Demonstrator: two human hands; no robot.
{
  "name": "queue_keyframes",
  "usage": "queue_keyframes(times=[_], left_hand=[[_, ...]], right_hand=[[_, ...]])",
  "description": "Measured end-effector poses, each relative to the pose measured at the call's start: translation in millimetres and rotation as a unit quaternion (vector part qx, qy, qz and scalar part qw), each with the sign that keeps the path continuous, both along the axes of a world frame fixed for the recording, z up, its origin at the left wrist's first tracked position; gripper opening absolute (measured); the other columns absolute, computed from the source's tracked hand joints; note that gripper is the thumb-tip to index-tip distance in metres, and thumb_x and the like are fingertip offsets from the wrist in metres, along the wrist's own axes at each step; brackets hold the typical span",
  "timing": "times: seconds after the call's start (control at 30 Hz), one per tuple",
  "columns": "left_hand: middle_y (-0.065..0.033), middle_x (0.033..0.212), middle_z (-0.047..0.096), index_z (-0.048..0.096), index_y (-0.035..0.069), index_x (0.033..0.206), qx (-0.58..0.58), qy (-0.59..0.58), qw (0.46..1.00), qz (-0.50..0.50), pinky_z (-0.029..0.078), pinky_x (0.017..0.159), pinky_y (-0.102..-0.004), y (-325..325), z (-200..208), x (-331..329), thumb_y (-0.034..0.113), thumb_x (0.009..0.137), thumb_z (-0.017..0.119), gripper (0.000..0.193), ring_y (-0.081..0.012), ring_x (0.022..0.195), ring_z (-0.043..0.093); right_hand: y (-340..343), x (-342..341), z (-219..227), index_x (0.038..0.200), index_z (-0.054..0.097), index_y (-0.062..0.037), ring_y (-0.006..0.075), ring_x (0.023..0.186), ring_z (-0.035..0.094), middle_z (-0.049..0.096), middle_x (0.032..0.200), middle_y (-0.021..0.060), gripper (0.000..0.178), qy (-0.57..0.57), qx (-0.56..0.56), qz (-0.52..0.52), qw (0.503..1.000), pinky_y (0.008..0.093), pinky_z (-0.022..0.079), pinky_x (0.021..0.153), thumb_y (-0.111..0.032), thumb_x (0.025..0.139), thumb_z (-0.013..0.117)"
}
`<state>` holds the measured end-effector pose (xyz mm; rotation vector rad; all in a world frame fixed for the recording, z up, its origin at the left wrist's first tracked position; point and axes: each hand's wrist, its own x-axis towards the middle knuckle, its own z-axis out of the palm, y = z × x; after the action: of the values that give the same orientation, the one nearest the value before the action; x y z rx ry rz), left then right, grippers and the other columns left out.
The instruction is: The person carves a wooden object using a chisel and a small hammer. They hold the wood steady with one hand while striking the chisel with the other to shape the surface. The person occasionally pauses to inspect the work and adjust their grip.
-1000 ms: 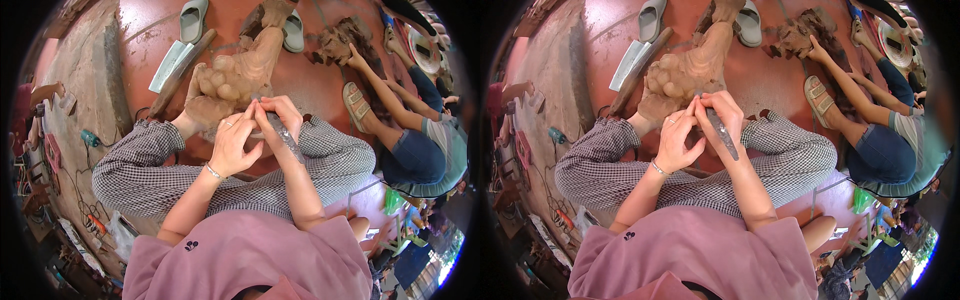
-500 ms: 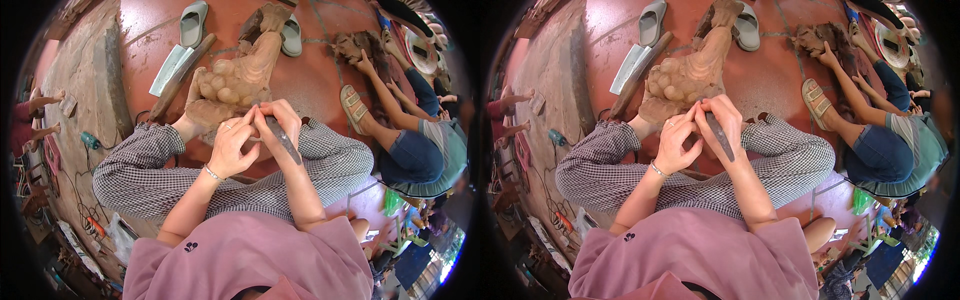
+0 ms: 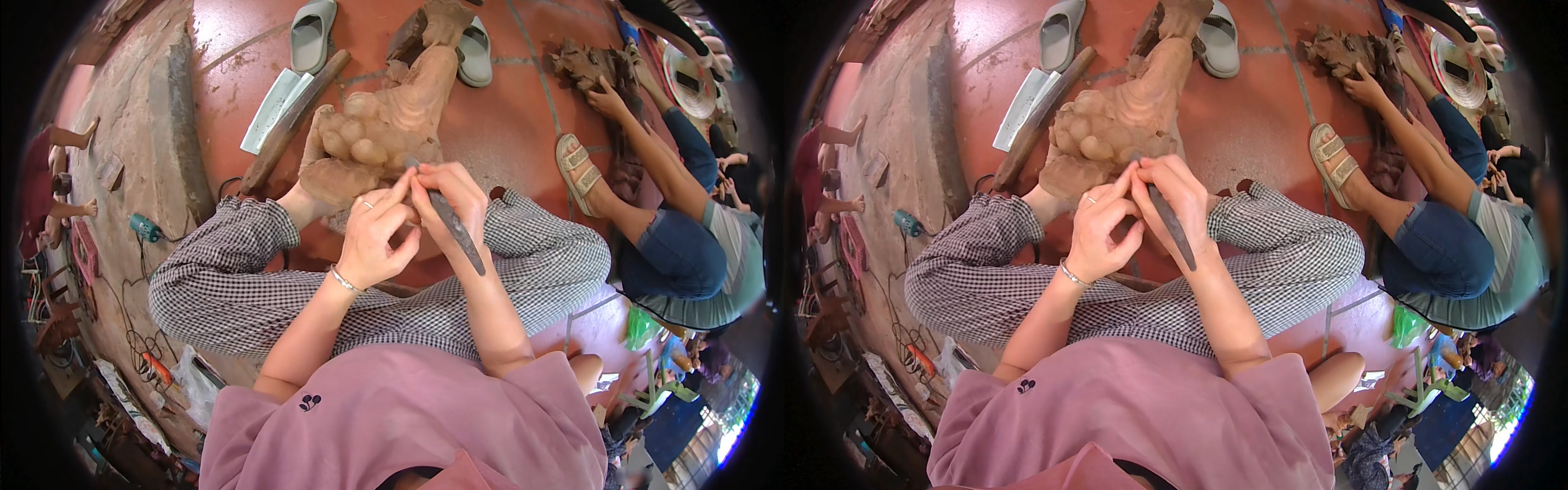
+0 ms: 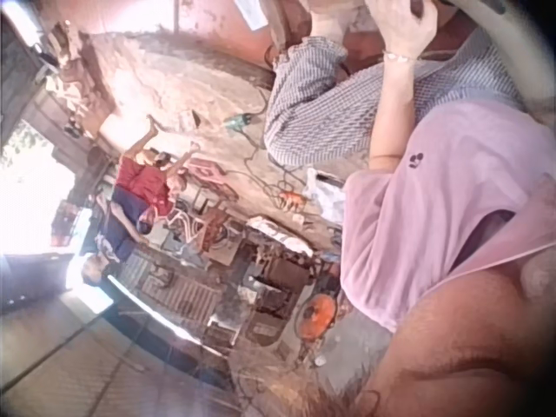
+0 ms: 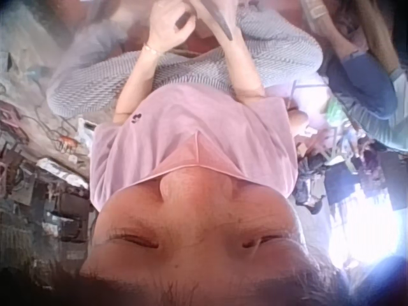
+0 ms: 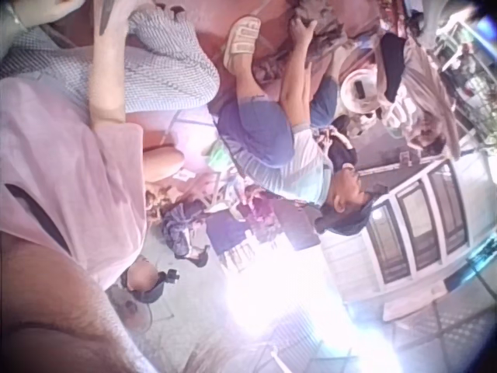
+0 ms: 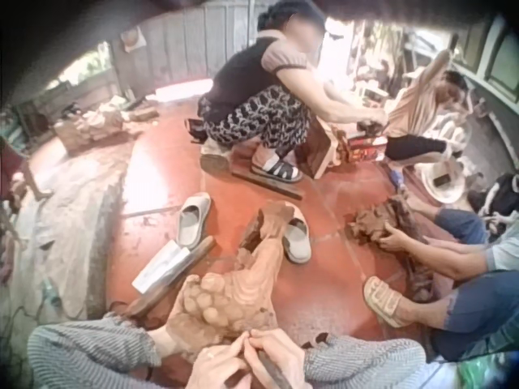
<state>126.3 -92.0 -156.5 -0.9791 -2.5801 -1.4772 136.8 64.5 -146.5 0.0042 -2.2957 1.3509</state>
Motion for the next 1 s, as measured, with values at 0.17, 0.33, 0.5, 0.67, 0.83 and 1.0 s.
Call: queue_keyframes(times=[0.17, 0.33, 0.5, 0.67, 0.83, 1.0], left_hand=[[-0.0233, 0.146, 0.056, 0.065, 0.001, 0.084, 0.004, -0.005, 1.000, -0.014, 0.046, 0.095, -0.0405, 1, 1, -2, 0.009, 0.069, 0.075, 0.020, -0.0337, 0.107, 0.063], [-0.0233, 0.149, 0.053, 0.065, 0.001, 0.084, -0.016, -0.006, 0.999, -0.028, 0.046, 0.096, -0.0411, -1, 1, -1, 0.009, 0.068, 0.074, 0.020, -0.0348, 0.109, 0.063], [-0.0212, 0.148, 0.055, 0.065, 0.001, 0.083, -0.017, 0.001, 1.000, -0.015, 0.046, 0.095, -0.0413, 0, 2, -1, 0.012, 0.069, 0.076, 0.021, -0.0340, 0.110, 0.062], [-0.0190, 0.148, 0.055, 0.065, 0.001, 0.081, -0.050, 0.003, 0.998, -0.038, 0.045, 0.096, -0.0415, -3, -1, 0, 0.012, 0.069, 0.076, 0.019, -0.0327, 0.111, 0.062], [-0.0177, 0.149, 0.054, 0.062, 0.003, 0.078, -0.024, 0.000, 1.000, -0.013, 0.047, 0.092, -0.0408, 0, 2, -2, 0.011, 0.071, 0.076, 0.018, -0.0308, 0.104, 0.062], [-0.0138, 0.139, 0.061, 0.065, 0.005, 0.083, -0.042, 0.035, 0.998, -0.022, 0.047, 0.089, -0.0422, 0, -1, 2, 0.009, 0.072, 0.074, 0.015, -0.0286, 0.104, 0.062]], right_hand=[[-1, -3, 11, 0.087, 0.067, 0.0027, 0.0281, 0.078, 0.069, 0.068, 0.090, 0.0158, 0.012, 0.009, 0.006, -0.009, 1.000, 0.0336, 0.056, 0.067, 0.005, 0.079, 0.076], [-2, 0, 5, 0.087, 0.067, 0.0025, 0.0277, 0.076, 0.068, 0.068, 0.088, 0.0158, 0.011, -0.014, -0.009, -0.020, 1.000, 0.0337, 0.055, 0.066, 0.003, 0.080, 0.076], [-2, -8, 13, 0.086, 0.067, 0.0021, 0.0267, 0.075, 0.067, 0.067, 0.085, 0.0144, 0.009, -0.010, -0.033, -0.021, 0.999, 0.0339, 0.054, 0.067, 0.001, 0.082, 0.075], [0, 7, 9, 0.086, 0.067, 0.0021, 0.0266, 0.075, 0.068, 0.067, 0.085, 0.0143, 0.011, -0.065, -0.010, -0.038, 0.997, 0.0344, 0.055, 0.067, 0.001, 0.080, 0.076], [-5, -3, 6, 0.085, 0.066, 0.0026, 0.0269, 0.078, 0.069, 0.068, 0.087, 0.0153, 0.011, -0.010, -0.029, -0.032, 0.999, 0.0339, 0.056, 0.068, 0.002, 0.080, 0.076], [-1, 16, -10, 0.085, 0.066, 0.0026, 0.0263, 0.079, 0.069, 0.068, 0.090, 0.0148, 0.011, -0.032, 0.005, -0.043, 0.999, 0.0326, 0.056, 0.069, 0.002, 0.081, 0.077]])
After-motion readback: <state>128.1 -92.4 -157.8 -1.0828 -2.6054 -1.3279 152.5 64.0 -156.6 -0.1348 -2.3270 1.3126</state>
